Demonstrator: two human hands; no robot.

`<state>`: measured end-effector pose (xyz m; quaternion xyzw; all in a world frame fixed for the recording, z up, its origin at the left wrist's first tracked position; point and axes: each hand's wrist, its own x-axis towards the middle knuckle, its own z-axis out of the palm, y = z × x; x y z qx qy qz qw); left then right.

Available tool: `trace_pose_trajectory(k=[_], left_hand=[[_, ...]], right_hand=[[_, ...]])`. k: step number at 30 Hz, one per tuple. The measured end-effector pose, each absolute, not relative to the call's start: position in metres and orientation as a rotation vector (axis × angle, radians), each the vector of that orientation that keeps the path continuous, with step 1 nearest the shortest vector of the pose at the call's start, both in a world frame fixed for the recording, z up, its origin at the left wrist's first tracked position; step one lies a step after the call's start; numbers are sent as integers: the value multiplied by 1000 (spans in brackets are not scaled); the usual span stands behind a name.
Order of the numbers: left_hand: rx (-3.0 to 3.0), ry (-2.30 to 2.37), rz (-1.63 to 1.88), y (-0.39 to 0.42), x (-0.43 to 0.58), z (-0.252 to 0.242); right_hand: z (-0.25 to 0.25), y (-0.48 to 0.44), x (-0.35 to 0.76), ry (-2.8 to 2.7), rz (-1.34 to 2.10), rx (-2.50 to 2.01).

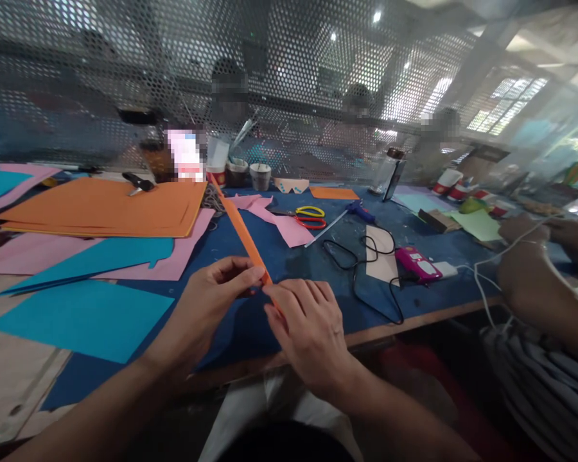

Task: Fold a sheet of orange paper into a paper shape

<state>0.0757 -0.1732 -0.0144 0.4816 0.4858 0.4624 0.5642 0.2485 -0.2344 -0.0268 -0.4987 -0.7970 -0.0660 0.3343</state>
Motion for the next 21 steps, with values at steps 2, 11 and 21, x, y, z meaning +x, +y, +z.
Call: trace_pose_trajectory(k=[2, 11, 21], left_hand=[[1140, 1117, 1079, -172, 73, -14], [1078, 963, 945, -161, 57, -11], [1357, 1050, 744, -147, 38, -9]], right_hand=[[-26, -234, 246, -2127, -107, -1279], [-21, -216, 248, -1969, 154, -1228], [16, -189, 272, -2185, -430, -1074]])
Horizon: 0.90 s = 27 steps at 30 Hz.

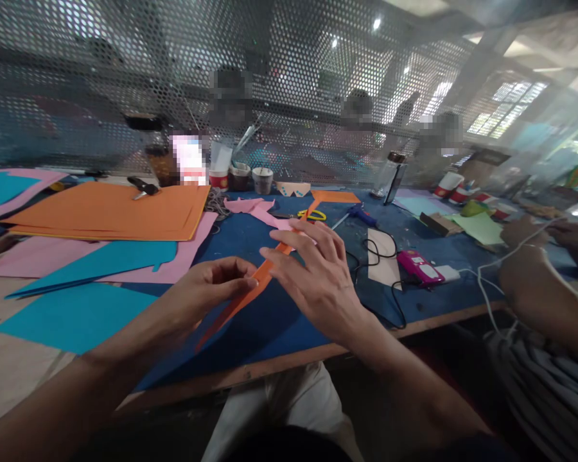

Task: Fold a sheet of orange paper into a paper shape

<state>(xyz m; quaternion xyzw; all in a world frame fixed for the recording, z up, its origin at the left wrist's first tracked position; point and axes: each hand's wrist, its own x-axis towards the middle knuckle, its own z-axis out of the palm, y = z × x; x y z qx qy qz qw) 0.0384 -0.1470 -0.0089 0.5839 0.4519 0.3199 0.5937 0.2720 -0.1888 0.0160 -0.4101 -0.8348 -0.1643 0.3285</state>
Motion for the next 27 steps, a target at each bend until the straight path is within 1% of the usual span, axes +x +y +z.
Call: trace_pose_trajectory(k=[2, 8, 13, 18, 27], left_hand=[[1434, 1054, 709, -144, 37, -8], [1738, 1148, 614, -140, 34, -1], [2107, 1258, 707, -142, 31, -2], [2445, 1217, 790, -150, 35, 2], [2652, 1207, 769, -155, 40, -1]], right_hand=[[23, -184, 273, -2246, -447, -1064], [36, -178, 274, -2465, -343, -1057], [36, -179, 273, -2550, -388, -1087], [30, -180, 273, -2587, -357, -1110], [21, -184, 270, -2585, -451, -1151]])
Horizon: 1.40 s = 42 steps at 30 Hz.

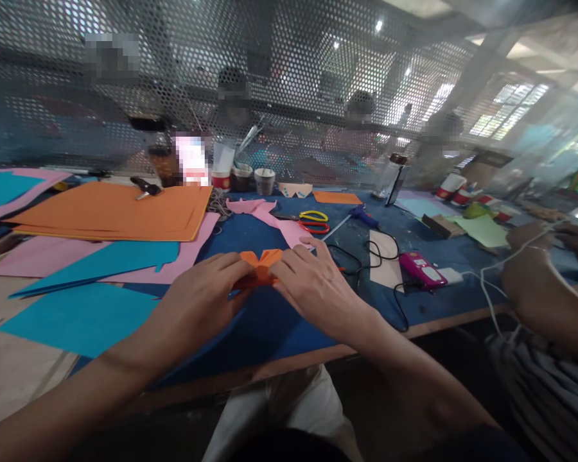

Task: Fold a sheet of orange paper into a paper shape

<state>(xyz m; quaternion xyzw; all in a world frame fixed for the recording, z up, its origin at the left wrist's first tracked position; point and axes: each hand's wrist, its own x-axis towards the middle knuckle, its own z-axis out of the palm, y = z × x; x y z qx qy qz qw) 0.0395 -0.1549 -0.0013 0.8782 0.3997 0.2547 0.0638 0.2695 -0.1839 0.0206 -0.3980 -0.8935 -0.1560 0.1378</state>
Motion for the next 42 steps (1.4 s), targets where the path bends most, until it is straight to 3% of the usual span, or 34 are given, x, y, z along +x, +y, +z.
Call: trace_pose_trajectory(k=[10, 19, 30, 42], left_hand=[[2586, 1195, 730, -145, 35, -7], [2065, 1115, 466, -100, 34, 27], [1698, 1038, 338, -84, 33, 23], [1659, 1067, 333, -82, 28, 19]], right_hand=[[17, -180, 276, -2578, -400, -1146], [41, -149, 276, -2547, -30, -1148], [33, -124, 283, -2500, 316, -1064], [31, -125, 286, -2373, 238, -1076]])
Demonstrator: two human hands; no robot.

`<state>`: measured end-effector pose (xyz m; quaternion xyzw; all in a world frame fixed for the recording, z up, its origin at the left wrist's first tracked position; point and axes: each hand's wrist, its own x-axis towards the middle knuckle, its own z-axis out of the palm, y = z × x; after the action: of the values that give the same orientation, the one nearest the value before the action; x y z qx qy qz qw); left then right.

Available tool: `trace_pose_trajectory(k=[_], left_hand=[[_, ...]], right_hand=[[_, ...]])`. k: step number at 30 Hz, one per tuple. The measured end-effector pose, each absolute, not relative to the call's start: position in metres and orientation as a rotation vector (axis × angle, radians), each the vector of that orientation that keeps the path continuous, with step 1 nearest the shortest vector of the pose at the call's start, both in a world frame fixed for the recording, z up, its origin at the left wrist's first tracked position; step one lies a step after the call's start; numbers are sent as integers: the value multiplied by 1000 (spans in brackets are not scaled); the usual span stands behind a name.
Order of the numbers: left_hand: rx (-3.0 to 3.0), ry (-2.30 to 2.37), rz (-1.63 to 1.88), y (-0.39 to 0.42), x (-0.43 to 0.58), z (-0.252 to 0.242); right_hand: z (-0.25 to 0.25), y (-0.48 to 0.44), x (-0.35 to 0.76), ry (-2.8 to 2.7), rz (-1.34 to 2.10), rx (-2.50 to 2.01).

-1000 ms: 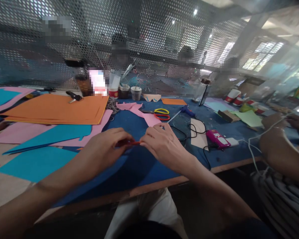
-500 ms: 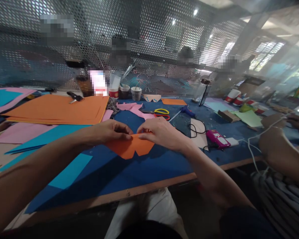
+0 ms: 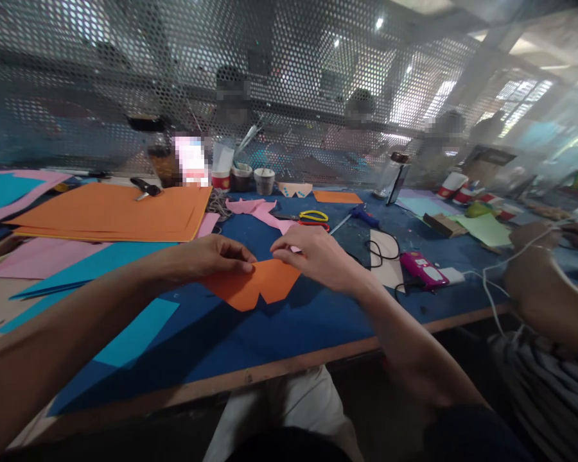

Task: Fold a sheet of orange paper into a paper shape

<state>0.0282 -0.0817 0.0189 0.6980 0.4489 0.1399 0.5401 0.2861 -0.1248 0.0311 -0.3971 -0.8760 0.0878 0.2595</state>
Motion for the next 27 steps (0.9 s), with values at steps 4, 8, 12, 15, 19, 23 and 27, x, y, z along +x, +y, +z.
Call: trace_pose_trajectory(k=[4, 8, 12, 15, 19, 23, 27], left_hand=[[1681, 1076, 324, -77, 22, 12], [1690, 1075, 346, -75, 21, 9], [1713, 1086, 386, -78, 28, 13], [1777, 1111, 424, -84, 33, 19], [1966, 1133, 493, -96, 36, 21], [2118, 1202, 505, -104, 36, 18], [2174, 1238, 416, -106, 36, 19]], right_hand=[[26, -126, 292, -2174, 45, -1127], [18, -127, 295, -2186, 28, -1115], [13, -126, 293, -2312, 67, -1142], [13, -126, 290, -2378, 127, -1160], [13, -128, 290, -2399, 188, -1141], [10, -134, 290, -2380, 177, -1186], [7, -137, 288, -2428, 115, -1231]])
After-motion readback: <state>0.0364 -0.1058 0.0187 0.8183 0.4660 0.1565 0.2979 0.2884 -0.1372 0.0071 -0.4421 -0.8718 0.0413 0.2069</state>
